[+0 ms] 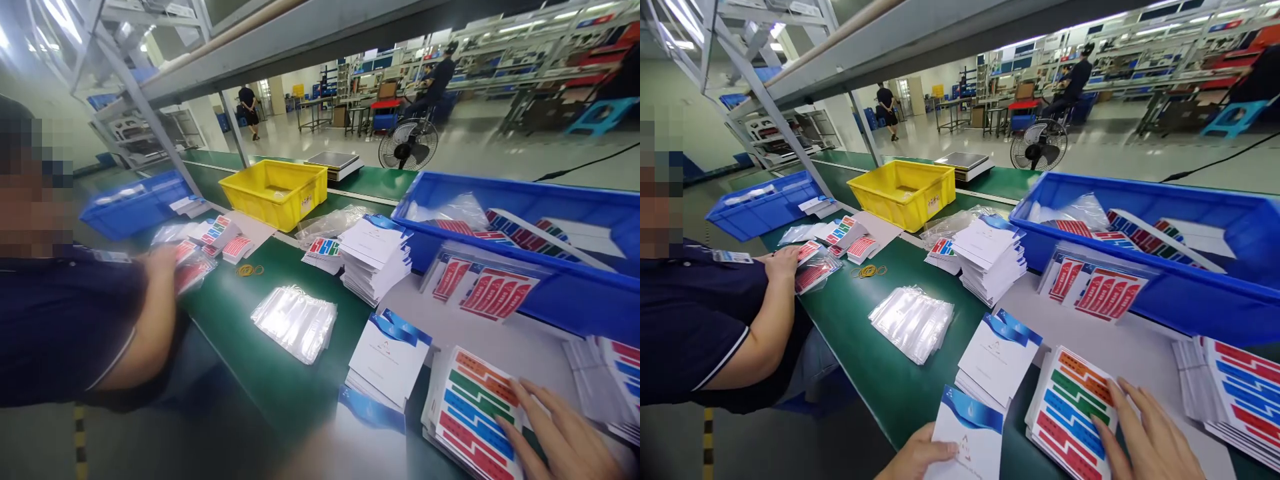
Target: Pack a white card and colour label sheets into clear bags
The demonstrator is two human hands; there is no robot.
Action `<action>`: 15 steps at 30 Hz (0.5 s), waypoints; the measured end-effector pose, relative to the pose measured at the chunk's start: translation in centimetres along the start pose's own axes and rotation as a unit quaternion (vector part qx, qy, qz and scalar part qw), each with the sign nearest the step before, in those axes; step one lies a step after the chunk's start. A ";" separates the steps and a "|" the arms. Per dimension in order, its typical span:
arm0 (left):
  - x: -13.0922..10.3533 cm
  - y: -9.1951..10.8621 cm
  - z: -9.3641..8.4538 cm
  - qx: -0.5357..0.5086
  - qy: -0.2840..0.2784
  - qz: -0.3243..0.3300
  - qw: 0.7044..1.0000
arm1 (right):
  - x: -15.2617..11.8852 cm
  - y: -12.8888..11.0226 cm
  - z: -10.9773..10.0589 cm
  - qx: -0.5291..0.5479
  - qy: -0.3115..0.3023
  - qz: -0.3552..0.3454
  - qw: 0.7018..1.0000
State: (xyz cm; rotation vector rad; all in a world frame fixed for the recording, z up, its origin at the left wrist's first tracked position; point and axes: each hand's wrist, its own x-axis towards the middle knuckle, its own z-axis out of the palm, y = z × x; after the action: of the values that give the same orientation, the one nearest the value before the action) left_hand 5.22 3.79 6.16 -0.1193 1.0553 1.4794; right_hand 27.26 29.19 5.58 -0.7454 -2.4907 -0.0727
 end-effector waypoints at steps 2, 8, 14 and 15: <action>-0.1 0.1 0.0 0.007 0.013 -0.002 1.000 | 0.4 -0.5 -0.1 0.002 0.002 0.005 1.000; -1.0 0.8 -0.3 0.047 0.059 -0.027 0.997 | 1.1 -2.6 -1.7 -0.040 -0.034 0.060 0.997; -1.8 1.0 -0.6 0.091 0.073 -0.080 0.990 | 2.3 -3.9 -3.7 -0.034 -0.112 0.112 0.987; -1.8 0.9 -0.6 0.095 0.077 -0.082 0.989 | 2.6 -4.0 -3.9 -0.033 -0.121 0.117 0.985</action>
State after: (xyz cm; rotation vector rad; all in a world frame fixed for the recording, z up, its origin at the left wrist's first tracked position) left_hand 4.59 2.22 7.48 -0.1833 1.2756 1.2304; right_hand 25.24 26.28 10.63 -1.1287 -2.6153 0.0223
